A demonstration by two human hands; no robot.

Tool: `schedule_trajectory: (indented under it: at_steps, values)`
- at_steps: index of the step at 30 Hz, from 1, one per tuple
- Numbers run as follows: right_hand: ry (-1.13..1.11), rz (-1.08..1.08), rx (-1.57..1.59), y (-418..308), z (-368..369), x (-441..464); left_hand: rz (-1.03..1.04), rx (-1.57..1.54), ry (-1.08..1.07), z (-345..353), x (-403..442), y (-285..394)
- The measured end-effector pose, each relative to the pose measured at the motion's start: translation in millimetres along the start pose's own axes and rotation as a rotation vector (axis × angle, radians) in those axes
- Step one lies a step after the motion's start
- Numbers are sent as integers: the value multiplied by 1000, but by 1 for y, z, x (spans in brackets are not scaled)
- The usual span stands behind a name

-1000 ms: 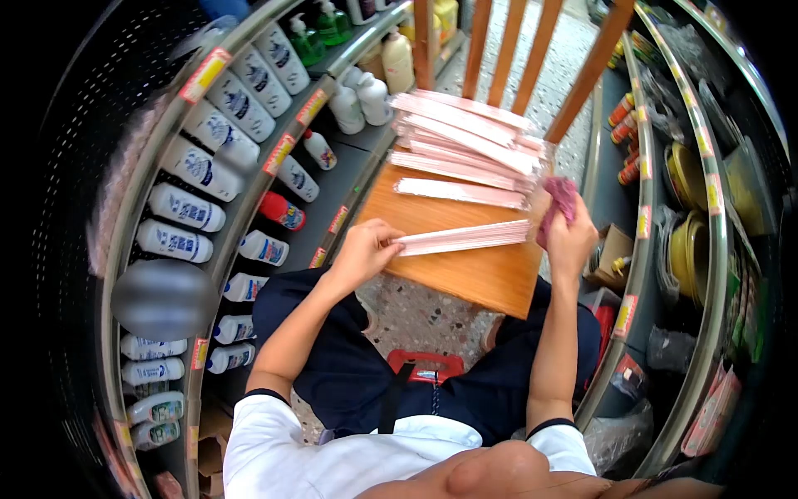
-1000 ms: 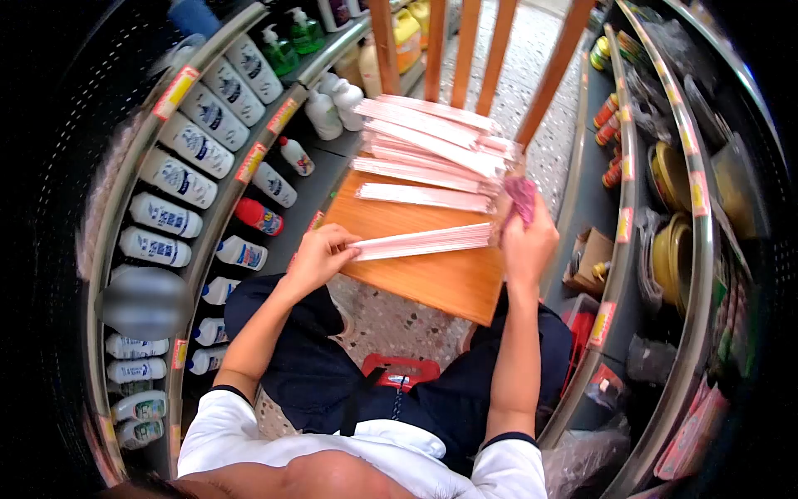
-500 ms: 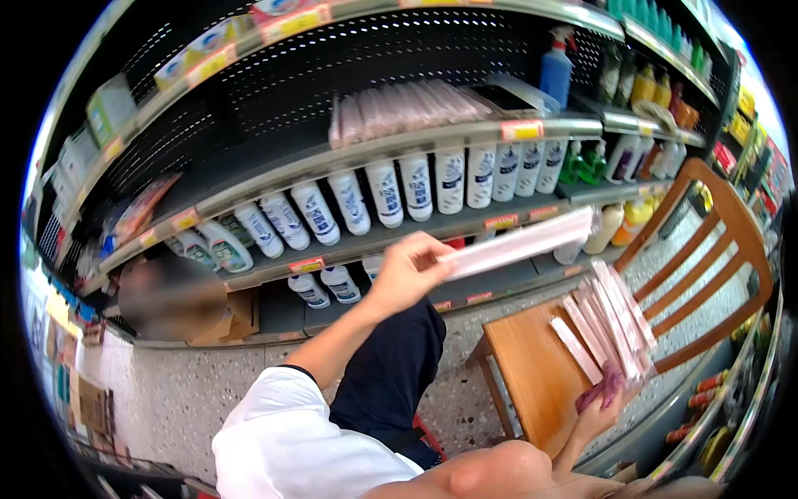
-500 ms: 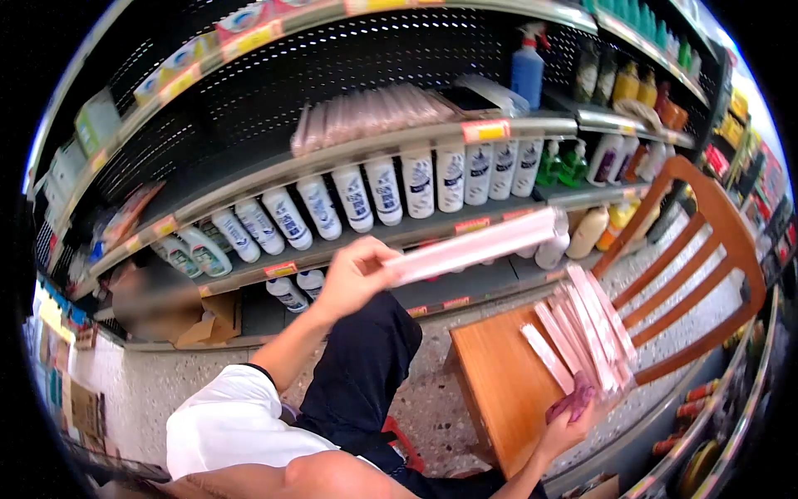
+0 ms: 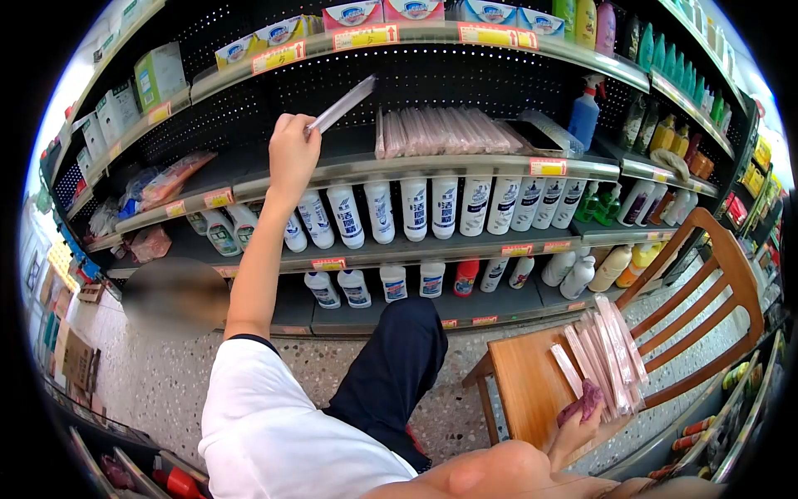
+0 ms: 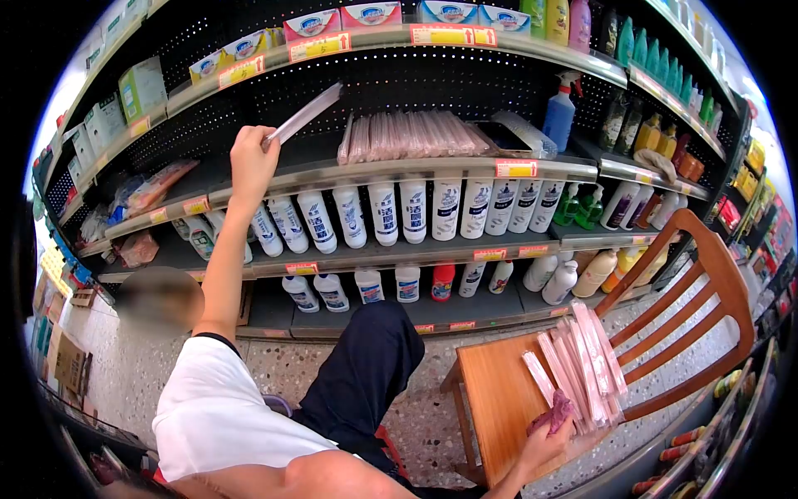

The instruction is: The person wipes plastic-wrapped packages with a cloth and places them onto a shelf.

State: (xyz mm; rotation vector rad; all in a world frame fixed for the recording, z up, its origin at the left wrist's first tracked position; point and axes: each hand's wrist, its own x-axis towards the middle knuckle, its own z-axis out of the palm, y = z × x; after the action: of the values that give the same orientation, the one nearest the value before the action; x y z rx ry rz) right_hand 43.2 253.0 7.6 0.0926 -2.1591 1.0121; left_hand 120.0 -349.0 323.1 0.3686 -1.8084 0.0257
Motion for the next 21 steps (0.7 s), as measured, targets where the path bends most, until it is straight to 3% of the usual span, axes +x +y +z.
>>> schedule_trajectory:
  at_steps: [3,6,9,14,20,21]
  values:
    - [-15,55,20,-14,-5,-1,-27,85,-62,30,1,-18]
    - [-166,259,98,-25,-17,3,-43,109,-135,55,-6,-19]
    - [-99,127,36,-8,-14,-1,-33,108,-213,76,-15,-16]
    - [-72,131,49,-23,-19,1,-49,-49,-375,85,-10,-5]
    - [-83,133,6,-19,-17,-2,27,-130,-379,102,0,-7]
    - [-84,132,3,-20,-16,-2,11,-138,-468,102,1,-5]
